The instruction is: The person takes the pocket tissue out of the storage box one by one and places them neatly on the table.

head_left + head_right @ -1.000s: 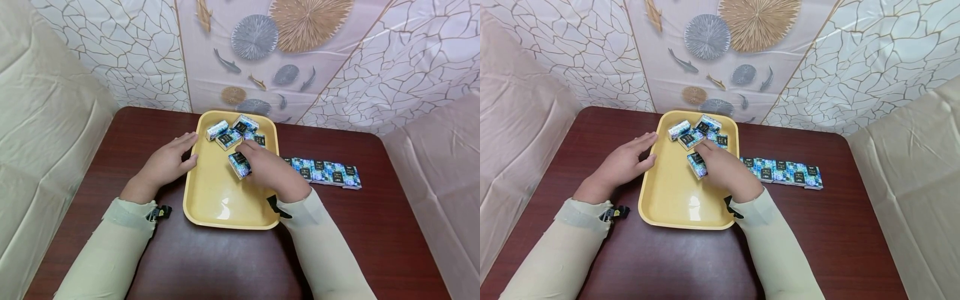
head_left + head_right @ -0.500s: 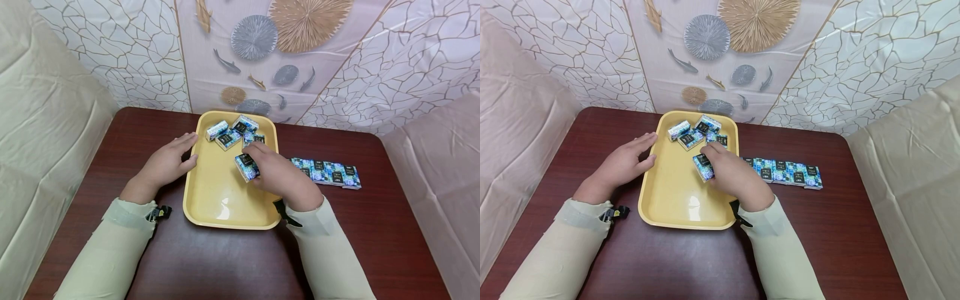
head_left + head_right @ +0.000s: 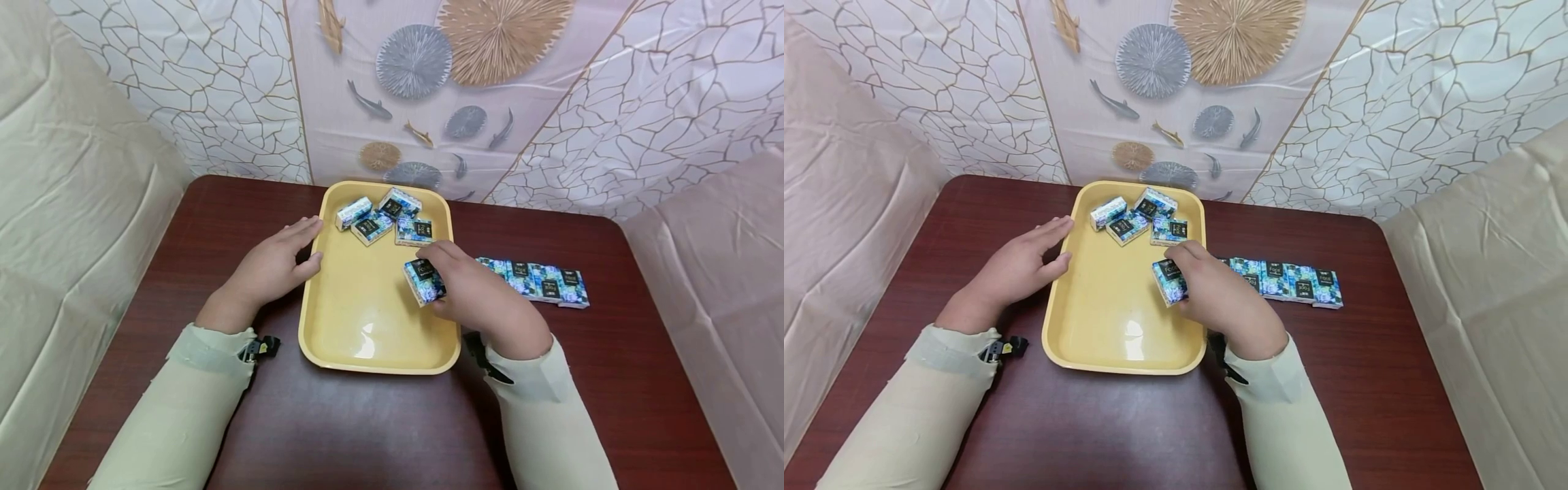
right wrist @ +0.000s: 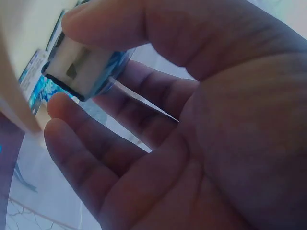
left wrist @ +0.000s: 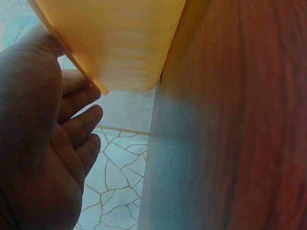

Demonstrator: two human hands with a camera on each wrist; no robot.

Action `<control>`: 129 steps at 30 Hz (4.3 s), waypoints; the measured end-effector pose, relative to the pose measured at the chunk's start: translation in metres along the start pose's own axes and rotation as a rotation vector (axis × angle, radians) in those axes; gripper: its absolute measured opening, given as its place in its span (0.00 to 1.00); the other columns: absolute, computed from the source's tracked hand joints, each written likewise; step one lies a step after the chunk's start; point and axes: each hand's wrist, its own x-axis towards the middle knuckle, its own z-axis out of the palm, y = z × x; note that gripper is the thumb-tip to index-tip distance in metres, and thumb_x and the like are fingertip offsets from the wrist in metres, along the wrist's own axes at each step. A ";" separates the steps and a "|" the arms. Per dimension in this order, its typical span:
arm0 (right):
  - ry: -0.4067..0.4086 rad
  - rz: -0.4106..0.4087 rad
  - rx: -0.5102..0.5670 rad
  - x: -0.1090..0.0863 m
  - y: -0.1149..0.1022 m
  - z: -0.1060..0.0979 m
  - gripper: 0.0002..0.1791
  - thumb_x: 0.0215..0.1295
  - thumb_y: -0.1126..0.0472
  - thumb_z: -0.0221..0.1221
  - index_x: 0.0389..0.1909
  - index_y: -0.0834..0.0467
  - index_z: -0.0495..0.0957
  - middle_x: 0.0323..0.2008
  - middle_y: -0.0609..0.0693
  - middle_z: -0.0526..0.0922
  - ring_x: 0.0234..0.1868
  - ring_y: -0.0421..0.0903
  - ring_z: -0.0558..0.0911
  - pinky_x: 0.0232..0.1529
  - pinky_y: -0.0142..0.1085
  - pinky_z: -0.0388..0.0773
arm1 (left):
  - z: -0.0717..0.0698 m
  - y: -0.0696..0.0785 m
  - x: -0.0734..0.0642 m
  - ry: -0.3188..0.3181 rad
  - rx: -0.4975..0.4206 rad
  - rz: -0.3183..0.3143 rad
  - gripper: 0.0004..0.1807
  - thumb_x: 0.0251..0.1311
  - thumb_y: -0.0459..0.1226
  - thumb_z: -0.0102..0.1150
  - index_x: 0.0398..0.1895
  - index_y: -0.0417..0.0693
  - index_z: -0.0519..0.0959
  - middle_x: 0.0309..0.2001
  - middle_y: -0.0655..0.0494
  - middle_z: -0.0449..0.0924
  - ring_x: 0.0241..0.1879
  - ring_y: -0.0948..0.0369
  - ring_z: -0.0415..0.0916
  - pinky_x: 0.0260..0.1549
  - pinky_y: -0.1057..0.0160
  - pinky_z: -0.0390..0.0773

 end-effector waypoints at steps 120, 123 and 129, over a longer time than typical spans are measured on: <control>-0.078 0.277 -0.064 -0.063 0.069 0.045 0.49 0.53 0.47 0.80 0.75 0.48 0.69 0.65 0.53 0.73 0.56 0.52 0.81 0.62 0.58 0.83 | -0.001 0.001 -0.001 -0.010 0.002 -0.013 0.38 0.75 0.55 0.53 0.84 0.56 0.60 0.83 0.58 0.58 0.83 0.55 0.55 0.81 0.46 0.59; -0.079 0.285 -0.062 -0.063 0.069 0.045 0.48 0.53 0.48 0.80 0.75 0.48 0.69 0.65 0.53 0.74 0.57 0.53 0.80 0.62 0.59 0.83 | -0.001 0.001 -0.001 -0.011 -0.002 -0.012 0.38 0.75 0.55 0.53 0.84 0.55 0.60 0.83 0.58 0.58 0.83 0.55 0.55 0.81 0.46 0.58; -0.079 0.288 -0.069 -0.063 0.069 0.045 0.48 0.54 0.48 0.80 0.75 0.47 0.69 0.65 0.53 0.73 0.57 0.53 0.80 0.62 0.59 0.83 | -0.001 0.001 -0.001 -0.009 0.002 -0.009 0.38 0.76 0.54 0.53 0.84 0.55 0.60 0.83 0.58 0.59 0.83 0.55 0.55 0.82 0.47 0.58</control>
